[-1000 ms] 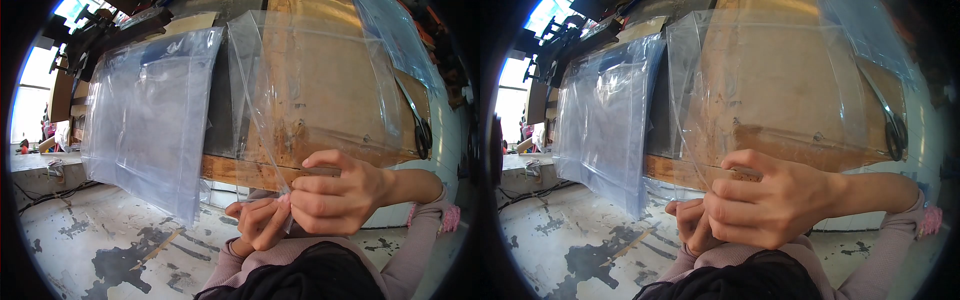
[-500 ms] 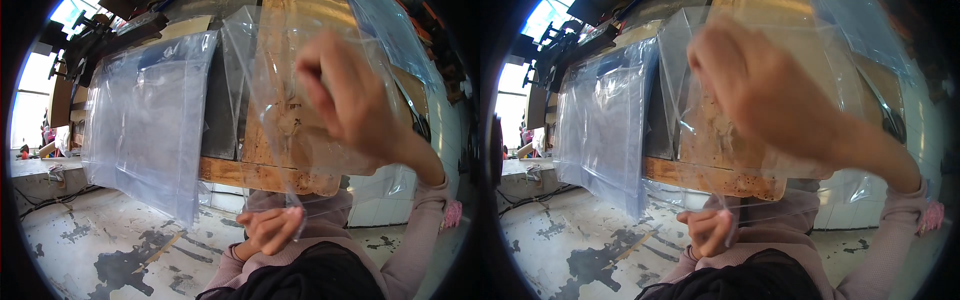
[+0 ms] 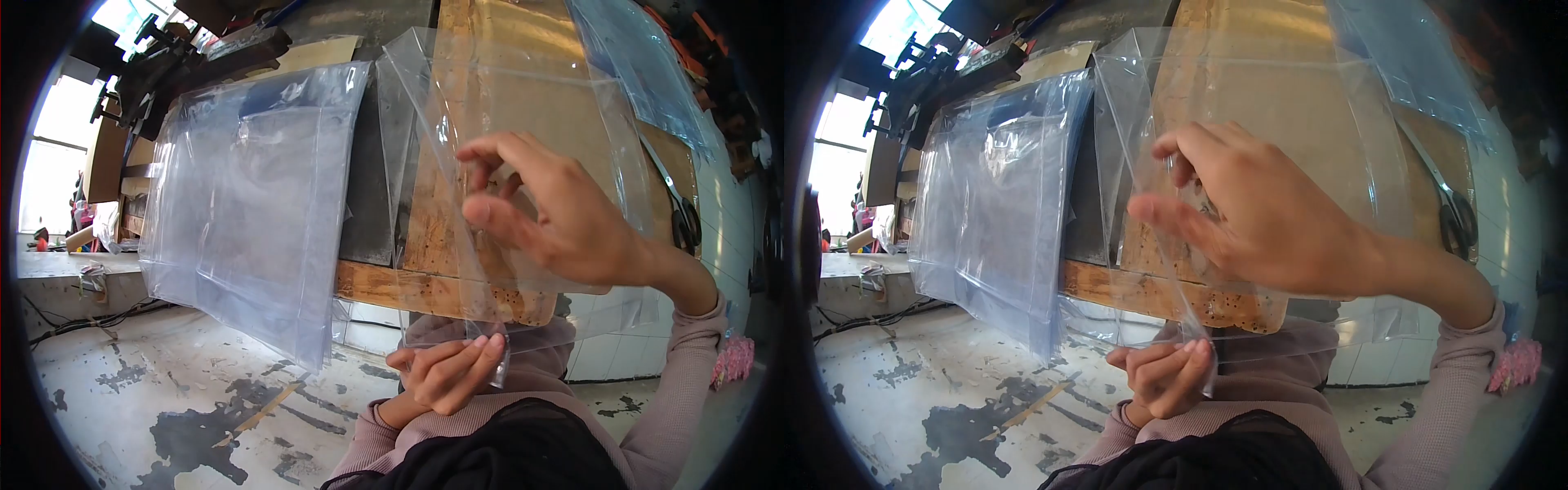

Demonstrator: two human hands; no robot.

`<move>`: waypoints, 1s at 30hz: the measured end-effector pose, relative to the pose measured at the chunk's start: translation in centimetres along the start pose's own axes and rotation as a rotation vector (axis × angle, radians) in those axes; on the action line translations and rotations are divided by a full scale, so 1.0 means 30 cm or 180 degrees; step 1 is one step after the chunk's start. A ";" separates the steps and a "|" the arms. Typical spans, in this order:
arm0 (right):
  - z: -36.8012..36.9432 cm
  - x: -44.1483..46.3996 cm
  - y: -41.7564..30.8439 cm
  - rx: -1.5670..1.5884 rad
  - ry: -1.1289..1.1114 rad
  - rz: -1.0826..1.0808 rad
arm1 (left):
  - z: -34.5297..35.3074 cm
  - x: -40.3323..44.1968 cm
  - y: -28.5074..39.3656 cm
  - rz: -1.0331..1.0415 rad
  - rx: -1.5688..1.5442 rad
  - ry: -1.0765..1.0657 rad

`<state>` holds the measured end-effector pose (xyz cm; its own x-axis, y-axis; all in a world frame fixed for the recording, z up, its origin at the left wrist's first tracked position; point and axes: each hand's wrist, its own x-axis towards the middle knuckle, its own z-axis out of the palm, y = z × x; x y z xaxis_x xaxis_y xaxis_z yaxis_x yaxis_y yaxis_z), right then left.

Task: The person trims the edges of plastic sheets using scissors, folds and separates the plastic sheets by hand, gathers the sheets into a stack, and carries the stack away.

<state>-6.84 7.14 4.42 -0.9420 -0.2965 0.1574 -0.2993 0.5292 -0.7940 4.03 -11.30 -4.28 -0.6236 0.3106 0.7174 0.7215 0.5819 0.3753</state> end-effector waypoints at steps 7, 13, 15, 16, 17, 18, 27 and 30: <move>-0.011 0.188 0.037 -0.0158 0.0982 -0.0160 | 0.007 -0.018 0.022 0.0596 0.0216 -0.0037; -0.009 0.240 0.010 -0.0150 0.1398 -0.0722 | -0.017 -0.026 0.039 0.0799 -0.0003 -0.0139; -0.018 0.244 -0.027 -0.0023 0.1432 -0.0880 | -0.016 -0.055 0.050 0.0739 -0.0204 -0.0076; -0.023 0.247 -0.048 -0.0026 0.1410 -0.1050 | -0.018 -0.067 0.050 0.0870 -0.0336 -0.0046; -0.030 0.252 -0.071 -0.0034 0.1393 -0.1219 | -0.019 -0.078 0.048 0.1007 -0.0473 -0.0018; -0.036 0.257 -0.096 -0.0047 0.1379 -0.1382 | -0.021 -0.083 0.049 0.1147 -0.0616 0.0006; -0.052 0.220 -0.392 -0.0758 0.0863 -0.4345 | -0.109 -0.065 0.122 0.1145 -0.0250 -0.0077; -0.022 0.090 -0.371 -0.1101 0.0630 -0.4816 | -0.118 -0.068 0.129 0.1132 -0.0030 -0.0093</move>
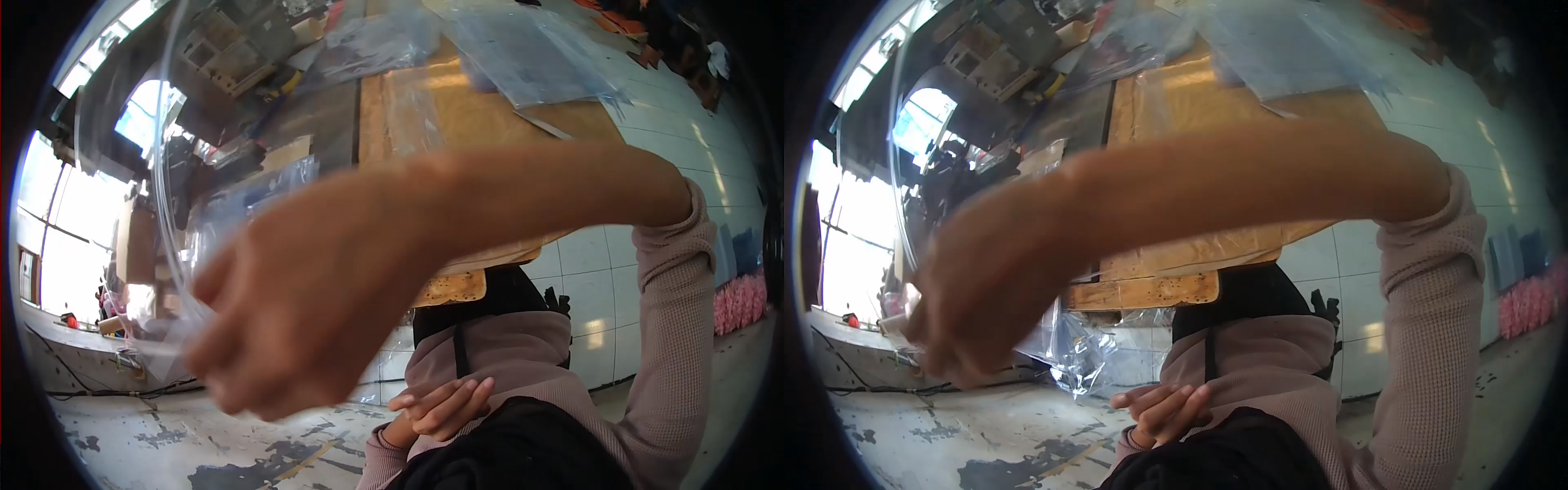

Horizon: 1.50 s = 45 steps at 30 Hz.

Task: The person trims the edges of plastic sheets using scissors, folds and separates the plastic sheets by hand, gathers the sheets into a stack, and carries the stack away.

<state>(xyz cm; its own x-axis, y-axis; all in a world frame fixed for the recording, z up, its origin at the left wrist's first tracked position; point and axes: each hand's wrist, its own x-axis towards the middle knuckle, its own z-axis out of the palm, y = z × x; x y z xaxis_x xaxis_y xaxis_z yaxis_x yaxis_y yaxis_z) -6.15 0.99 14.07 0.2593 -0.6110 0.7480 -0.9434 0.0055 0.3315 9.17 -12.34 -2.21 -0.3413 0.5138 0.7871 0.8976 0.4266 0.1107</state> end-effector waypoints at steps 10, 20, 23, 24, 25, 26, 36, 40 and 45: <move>-0.142 -0.373 -0.337 -0.1133 -0.0774 0.0054 | 0.047 0.149 -0.053 0.0207 0.0571 0.0213; -0.075 -0.499 -0.595 -0.1156 -0.0044 0.2611 | 0.129 0.243 -0.154 0.0471 0.0005 -0.0823; -0.041 -0.491 -0.632 -0.0566 0.0991 0.3270 | 0.120 0.251 -0.186 0.0291 0.0424 -0.0626; -0.040 -0.487 -0.651 -0.0347 0.1331 0.3470 | 0.118 0.260 -0.215 0.0005 0.0692 -0.0481; -0.038 -0.484 -0.669 -0.0133 0.1696 0.3640 | 0.116 0.262 -0.260 -0.0234 0.0920 -0.0270; -0.057 -0.429 -0.678 0.0248 0.2019 0.4008 | 0.114 0.283 -0.309 -0.0320 0.1263 -0.0100; -0.056 -0.548 -0.460 -0.0618 0.0744 0.2885 | 0.032 0.180 -0.333 0.0350 0.2976 0.1111; -0.069 -0.542 -0.476 -0.0663 0.0313 0.4131 | 0.052 0.178 -0.198 -0.1291 0.2066 -0.0945; -0.058 -0.504 -0.536 -0.0726 0.1312 0.5058 | 0.095 0.239 -0.090 -0.1124 0.0791 -0.1593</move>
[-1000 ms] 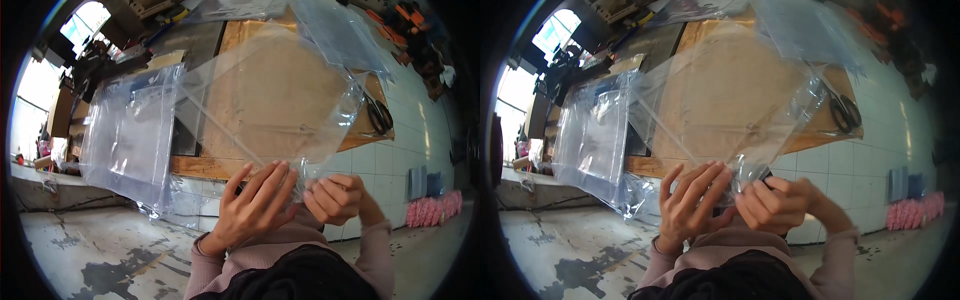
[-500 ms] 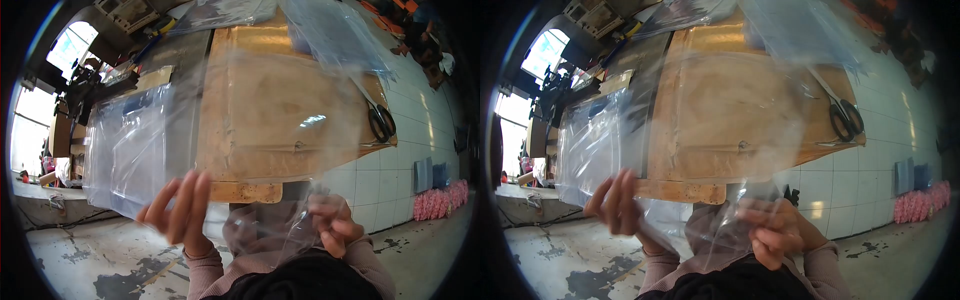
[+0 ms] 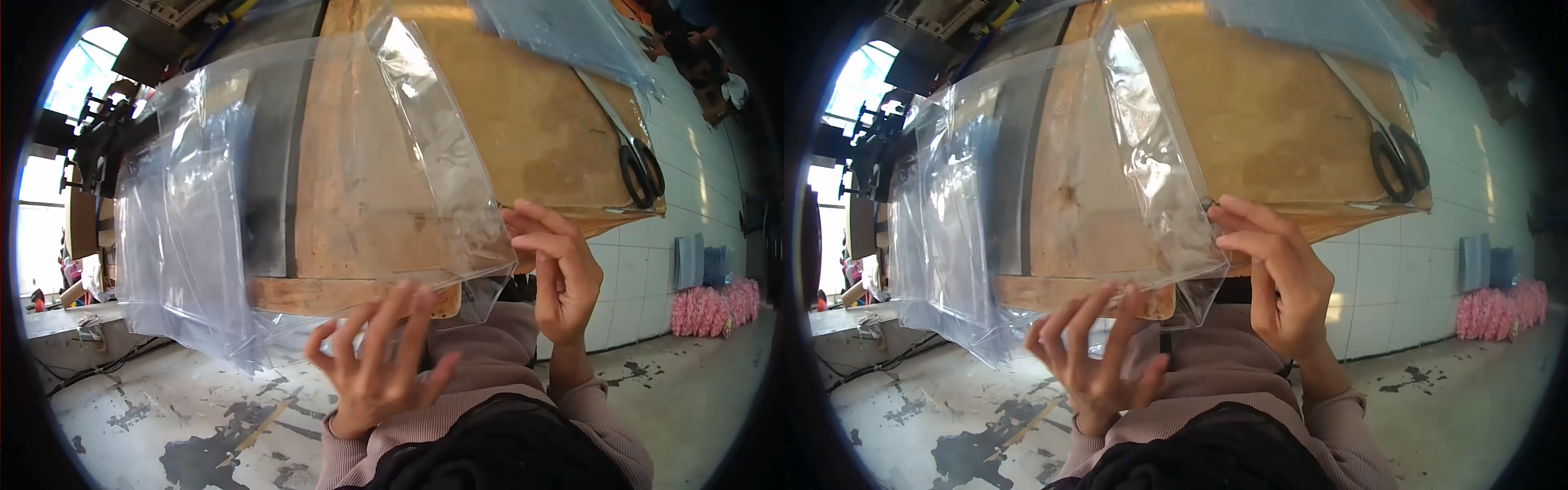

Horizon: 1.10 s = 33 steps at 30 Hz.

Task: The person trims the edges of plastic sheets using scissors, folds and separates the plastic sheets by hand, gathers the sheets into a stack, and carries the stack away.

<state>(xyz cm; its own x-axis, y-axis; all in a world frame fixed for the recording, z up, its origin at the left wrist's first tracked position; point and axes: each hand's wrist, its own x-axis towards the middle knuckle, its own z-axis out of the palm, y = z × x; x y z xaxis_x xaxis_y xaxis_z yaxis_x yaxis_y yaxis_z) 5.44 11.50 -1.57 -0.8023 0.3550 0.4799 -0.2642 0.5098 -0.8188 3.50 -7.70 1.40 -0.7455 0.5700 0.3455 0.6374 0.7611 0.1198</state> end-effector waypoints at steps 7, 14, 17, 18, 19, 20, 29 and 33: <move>-0.019 -0.041 -0.042 0.0214 0.0195 0.0811 | 0.120 0.126 0.097 0.0411 -0.0574 0.0492; -0.012 -0.007 -0.054 -0.0347 -0.0151 0.1082 | 0.146 0.136 0.094 0.0235 -0.0773 0.0421; -0.021 0.002 -0.049 -0.0242 -0.0251 0.1144 | 0.156 0.135 0.093 0.0230 -0.0744 0.0431; -0.023 0.008 -0.050 -0.0224 -0.0283 0.1144 | 0.158 0.135 0.093 0.0253 -0.0705 0.0428; -0.025 0.013 -0.051 -0.0205 -0.0314 0.1140 | 0.159 0.137 0.093 0.0277 -0.0664 0.0429; -0.027 0.016 -0.053 -0.0205 -0.0352 0.1194 | 0.159 0.137 0.092 0.0302 -0.0621 0.0433; -0.038 0.024 -0.055 -0.0147 -0.0473 0.1377 | 0.165 0.134 0.092 0.0363 -0.0532 0.0442; -0.041 0.025 -0.053 -0.0142 -0.0511 0.1348 | 0.161 0.134 0.091 0.0353 -0.0602 0.0421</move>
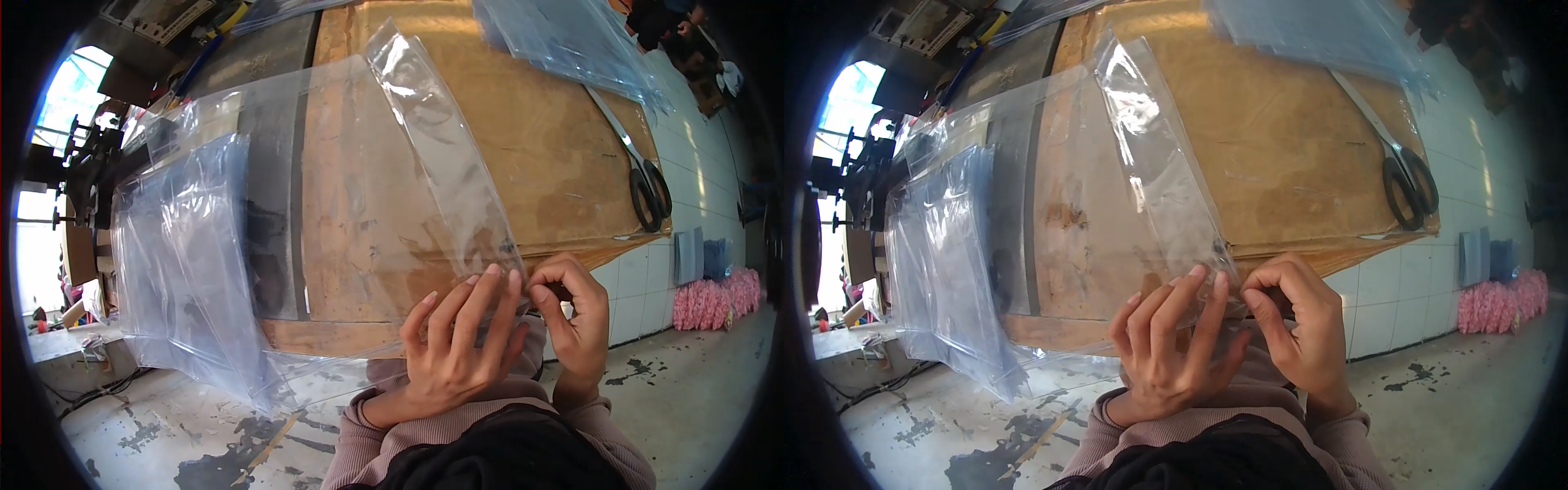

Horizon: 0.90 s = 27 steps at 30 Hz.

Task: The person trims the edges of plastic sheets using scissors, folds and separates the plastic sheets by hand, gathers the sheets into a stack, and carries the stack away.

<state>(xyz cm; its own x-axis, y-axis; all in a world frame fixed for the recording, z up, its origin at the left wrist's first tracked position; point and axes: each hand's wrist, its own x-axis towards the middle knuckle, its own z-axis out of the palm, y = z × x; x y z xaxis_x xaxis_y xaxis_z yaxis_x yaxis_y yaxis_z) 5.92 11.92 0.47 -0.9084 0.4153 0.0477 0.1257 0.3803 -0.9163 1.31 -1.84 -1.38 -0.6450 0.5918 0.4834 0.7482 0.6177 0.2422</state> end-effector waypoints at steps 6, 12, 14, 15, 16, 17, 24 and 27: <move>0.002 0.011 -0.073 -0.0716 -0.0120 -0.0592 | 0.003 -0.012 0.001 -0.0148 -0.0514 0.0359; 0.046 0.082 -0.049 0.0730 -0.0258 -0.0387 | 0.016 -0.043 -0.015 -0.0032 -0.0991 0.0703; 0.044 0.114 -0.056 0.1062 -0.0356 -0.0147 | 0.011 -0.046 -0.014 0.0037 -0.1108 0.0591; 0.043 0.130 -0.059 0.1226 -0.0396 -0.0023 | 0.000 -0.046 -0.012 0.0109 -0.0992 0.0396; 0.040 0.141 -0.058 0.1273 -0.0445 0.0030 | -0.015 -0.044 -0.006 0.0188 -0.0876 0.0208; 0.034 0.152 -0.058 0.1318 -0.0489 0.0082 | -0.031 -0.043 0.000 0.0270 -0.0761 0.0023; -0.123 0.234 -0.028 0.0018 -0.1428 -0.1096 | -0.211 -0.130 -0.096 0.0446 0.0177 0.0119; -0.140 0.277 -0.047 -0.0881 -0.1134 -0.1941 | -0.293 -0.138 -0.137 0.0158 0.0300 0.0337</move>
<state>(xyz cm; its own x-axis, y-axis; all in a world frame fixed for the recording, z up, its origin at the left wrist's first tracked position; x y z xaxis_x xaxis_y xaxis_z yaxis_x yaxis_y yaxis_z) -0.15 18.31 3.84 -0.9169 -0.2092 0.3398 -0.3875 0.6700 -0.6332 2.27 -11.39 3.00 -0.5839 0.5681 0.5800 0.7577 0.6378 0.1380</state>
